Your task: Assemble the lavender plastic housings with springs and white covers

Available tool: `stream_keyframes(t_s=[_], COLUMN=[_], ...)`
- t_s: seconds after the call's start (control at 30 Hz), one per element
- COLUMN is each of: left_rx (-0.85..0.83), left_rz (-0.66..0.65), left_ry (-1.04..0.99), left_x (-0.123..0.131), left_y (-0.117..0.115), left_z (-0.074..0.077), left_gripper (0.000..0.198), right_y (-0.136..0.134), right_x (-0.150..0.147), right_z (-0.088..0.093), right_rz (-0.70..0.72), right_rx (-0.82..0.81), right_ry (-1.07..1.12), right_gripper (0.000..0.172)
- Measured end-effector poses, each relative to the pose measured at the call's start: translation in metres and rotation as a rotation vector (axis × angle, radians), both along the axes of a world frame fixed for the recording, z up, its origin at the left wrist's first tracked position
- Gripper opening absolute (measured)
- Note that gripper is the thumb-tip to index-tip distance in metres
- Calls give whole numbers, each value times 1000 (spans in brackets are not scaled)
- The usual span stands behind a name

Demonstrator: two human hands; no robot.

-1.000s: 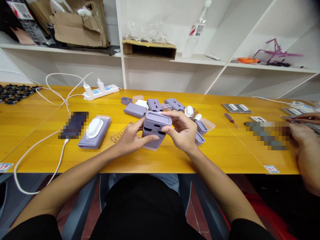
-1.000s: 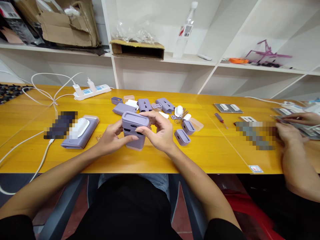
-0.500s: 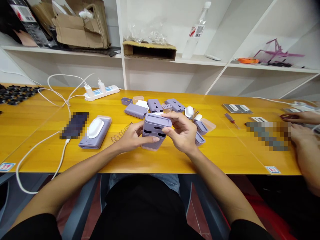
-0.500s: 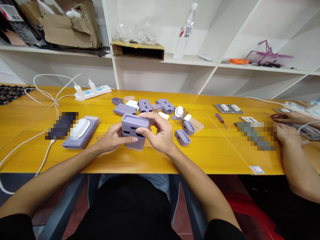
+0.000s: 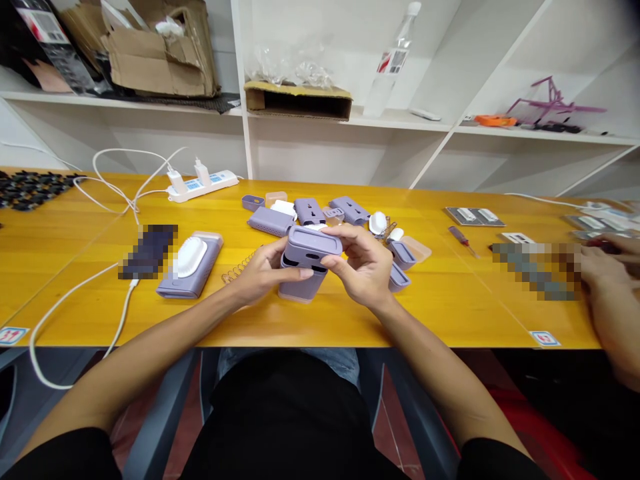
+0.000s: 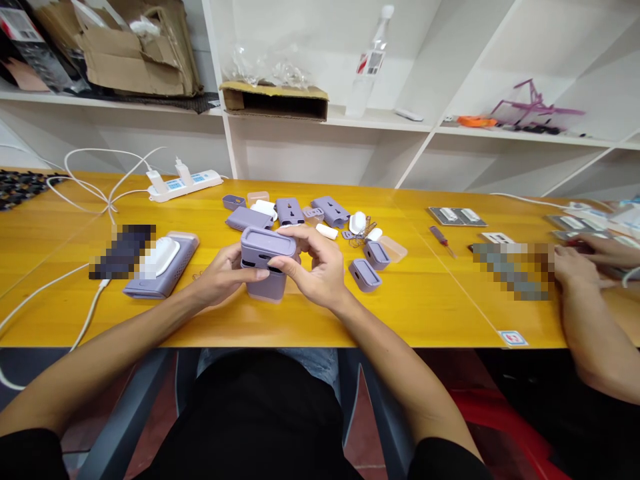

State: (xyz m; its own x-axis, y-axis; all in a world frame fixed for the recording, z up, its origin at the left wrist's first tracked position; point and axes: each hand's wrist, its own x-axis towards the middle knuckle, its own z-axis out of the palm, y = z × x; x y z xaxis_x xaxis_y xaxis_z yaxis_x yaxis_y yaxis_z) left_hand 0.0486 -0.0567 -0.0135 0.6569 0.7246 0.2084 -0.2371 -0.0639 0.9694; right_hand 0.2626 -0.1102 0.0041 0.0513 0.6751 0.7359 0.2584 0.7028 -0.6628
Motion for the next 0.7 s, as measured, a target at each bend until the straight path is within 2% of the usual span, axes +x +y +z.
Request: stream_keyframes(t_s=[0.17,0.4,0.7], left_rx=[34,45,12], left_rz=[28,29,73], left_ry=[-33,-61,22], left_x=[0,-2,-3], left_y=[0,-1,-2], left_z=[2,6,15], left_gripper=[58,58,59], right_y=[0,1,2], right_x=[-2,-3,0], right_z=[0,-1,-2], right_rz=[49,71,47], right_rx=[21,54,38], right_ry=[-4,-30,-88], right_gripper=[37,40,39])
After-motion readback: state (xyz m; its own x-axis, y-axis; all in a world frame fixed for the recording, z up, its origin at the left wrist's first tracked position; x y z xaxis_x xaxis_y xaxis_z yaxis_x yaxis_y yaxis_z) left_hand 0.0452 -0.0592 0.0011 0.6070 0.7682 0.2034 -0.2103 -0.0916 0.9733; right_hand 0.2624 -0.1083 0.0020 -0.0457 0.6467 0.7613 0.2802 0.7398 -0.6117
